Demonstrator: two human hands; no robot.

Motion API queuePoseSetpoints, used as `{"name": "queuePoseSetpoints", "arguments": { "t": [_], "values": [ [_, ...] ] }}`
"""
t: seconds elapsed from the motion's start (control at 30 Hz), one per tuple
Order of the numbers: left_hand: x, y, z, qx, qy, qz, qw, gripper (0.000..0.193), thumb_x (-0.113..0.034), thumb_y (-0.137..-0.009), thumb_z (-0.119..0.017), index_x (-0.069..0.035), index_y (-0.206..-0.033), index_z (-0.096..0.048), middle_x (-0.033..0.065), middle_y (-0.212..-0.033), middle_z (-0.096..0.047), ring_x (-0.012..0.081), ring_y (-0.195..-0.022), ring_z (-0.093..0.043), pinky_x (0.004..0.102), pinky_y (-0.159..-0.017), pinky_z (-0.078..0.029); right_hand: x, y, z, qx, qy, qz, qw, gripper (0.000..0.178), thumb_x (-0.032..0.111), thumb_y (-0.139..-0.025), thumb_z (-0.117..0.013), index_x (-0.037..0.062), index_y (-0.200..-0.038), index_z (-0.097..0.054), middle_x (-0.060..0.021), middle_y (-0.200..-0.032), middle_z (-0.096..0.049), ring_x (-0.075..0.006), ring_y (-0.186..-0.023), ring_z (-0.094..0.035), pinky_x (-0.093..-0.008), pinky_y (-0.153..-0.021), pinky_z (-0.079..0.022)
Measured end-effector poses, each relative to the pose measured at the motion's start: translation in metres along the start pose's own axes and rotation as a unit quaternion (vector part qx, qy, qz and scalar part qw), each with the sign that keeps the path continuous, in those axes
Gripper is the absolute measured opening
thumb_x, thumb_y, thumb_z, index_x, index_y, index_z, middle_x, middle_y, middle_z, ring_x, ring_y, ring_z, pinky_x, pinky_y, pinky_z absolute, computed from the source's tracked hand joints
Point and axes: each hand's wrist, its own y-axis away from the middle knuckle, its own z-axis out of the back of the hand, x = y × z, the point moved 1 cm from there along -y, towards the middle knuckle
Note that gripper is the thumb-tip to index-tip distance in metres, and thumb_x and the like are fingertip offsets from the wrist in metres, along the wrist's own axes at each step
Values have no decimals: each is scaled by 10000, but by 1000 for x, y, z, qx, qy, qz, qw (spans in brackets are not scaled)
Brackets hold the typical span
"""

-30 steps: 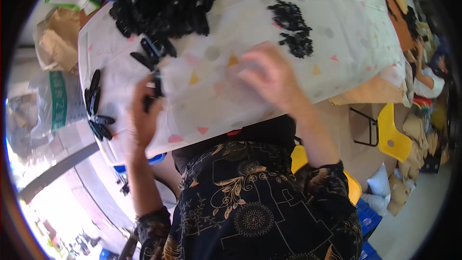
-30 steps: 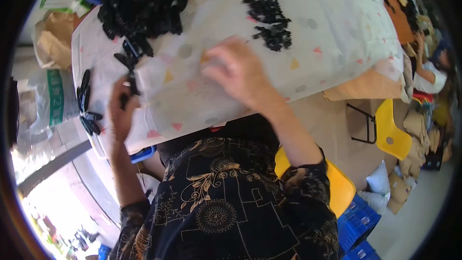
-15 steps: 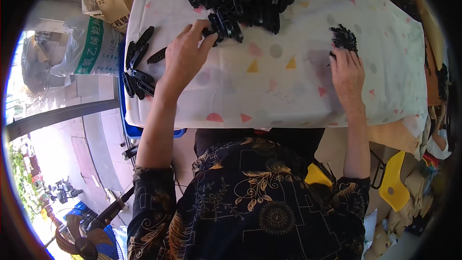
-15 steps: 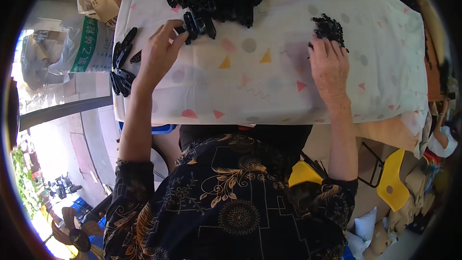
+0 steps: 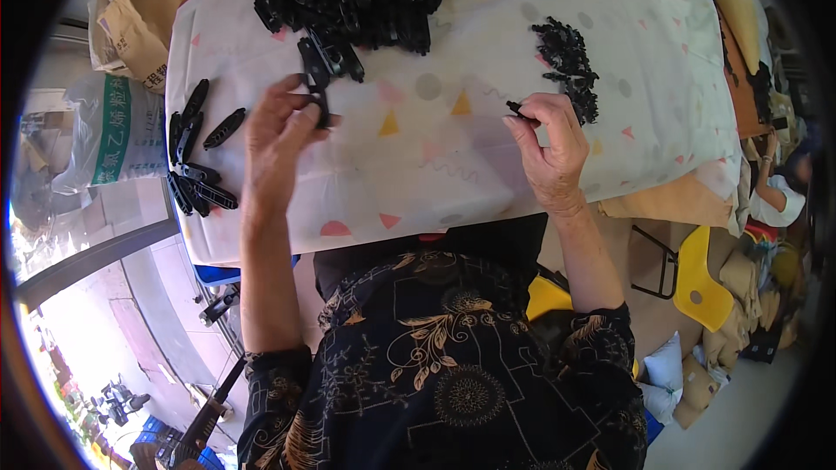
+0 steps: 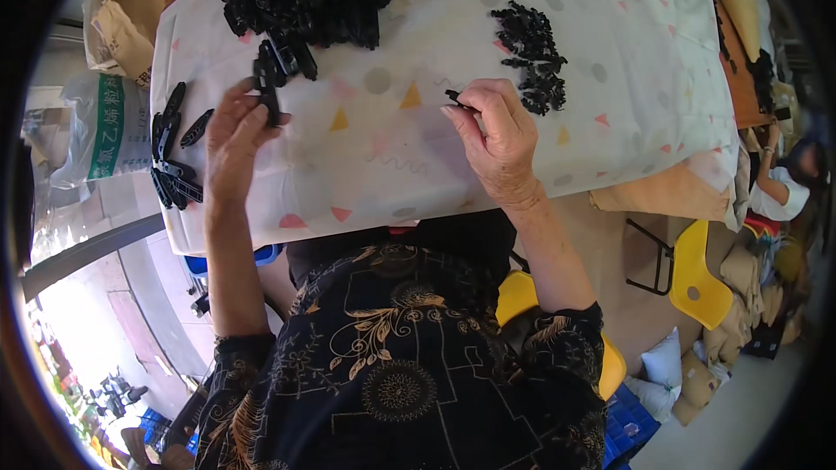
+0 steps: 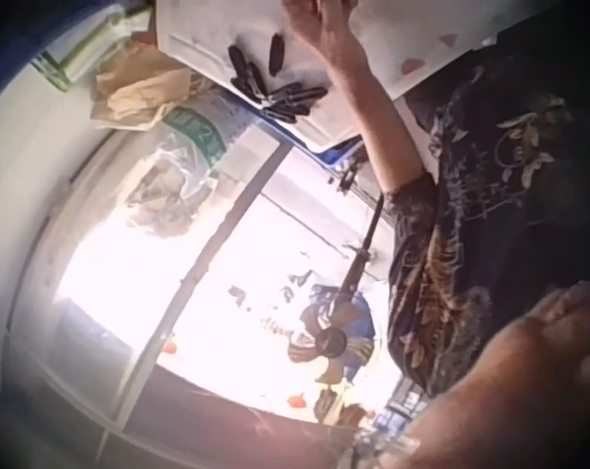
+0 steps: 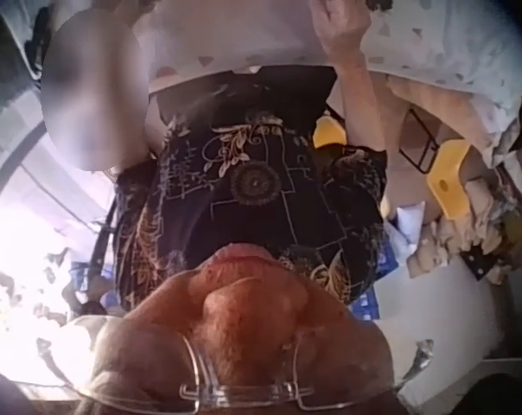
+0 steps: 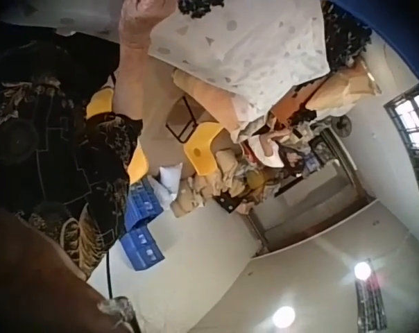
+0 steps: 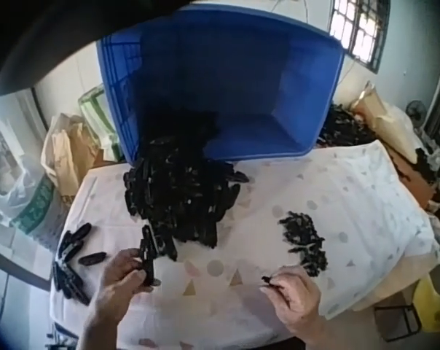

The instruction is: Assembling small black plastic components at a manual assembly station.

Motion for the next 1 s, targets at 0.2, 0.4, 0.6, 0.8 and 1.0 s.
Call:
{"name": "queuePoseSetpoints", "arguments": {
  "t": [0.2, 0.4, 0.6, 0.8, 1.0],
  "values": [
    [3, 27, -82, 178, 258, 149, 938, 370, 11, -878, -562, 5, -1238, -477, 92, -1017, -581, 200, -902, -653, 264, -778, -555, 10, 9, 1, -39, -17, -18, 999, 207, -110, -795, -633, -2, -967, -594, -113, -953, -596, -160, -788, -600, -249, -656, -526],
    [1, 32, -113, 214, 286, 179, 917, 335, 20, -871, -566, -3, -1196, -489, 78, -1022, -577, 191, -929, -643, 264, -803, -536, 17, 20, 4, -70, 15, 9, 997, 212, -120, -770, -649, -4, -945, -622, -119, -949, -614, -202, -769, -609, -259, -623, -504],
    [-1, 37, -118, 226, 277, 185, 916, 329, 22, -870, -562, -16, -1187, -481, 112, -1081, -593, 221, -952, -642, 283, -820, -530, 18, 23, 8, -87, 43, 93, 991, 205, -112, -747, -669, -12, -919, -620, -142, -936, -639, -209, -735, -631, -259, -608, -517],
    [1, 39, -118, 234, 271, 193, 914, 366, 7, -875, -562, -21, -1226, -461, 163, -1144, -596, 236, -959, -644, 273, -790, -539, 21, 21, 6, -81, 39, 85, 992, 186, -127, -760, -640, -8, -900, -615, -149, -940, -645, -210, -745, -643, -252, -601, -521],
    [0, 41, -113, 286, 235, 200, 907, 426, -20, -887, -537, 3, -1297, -424, 139, -1076, -613, 172, -854, -639, 229, -691, -516, 19, 8, 13, 59, -77, 37, 995, 161, -102, -827, -575, 15, -933, -607, -109, -970, -649, -242, -915, -607, -303, -774, -503]
  ]
}}
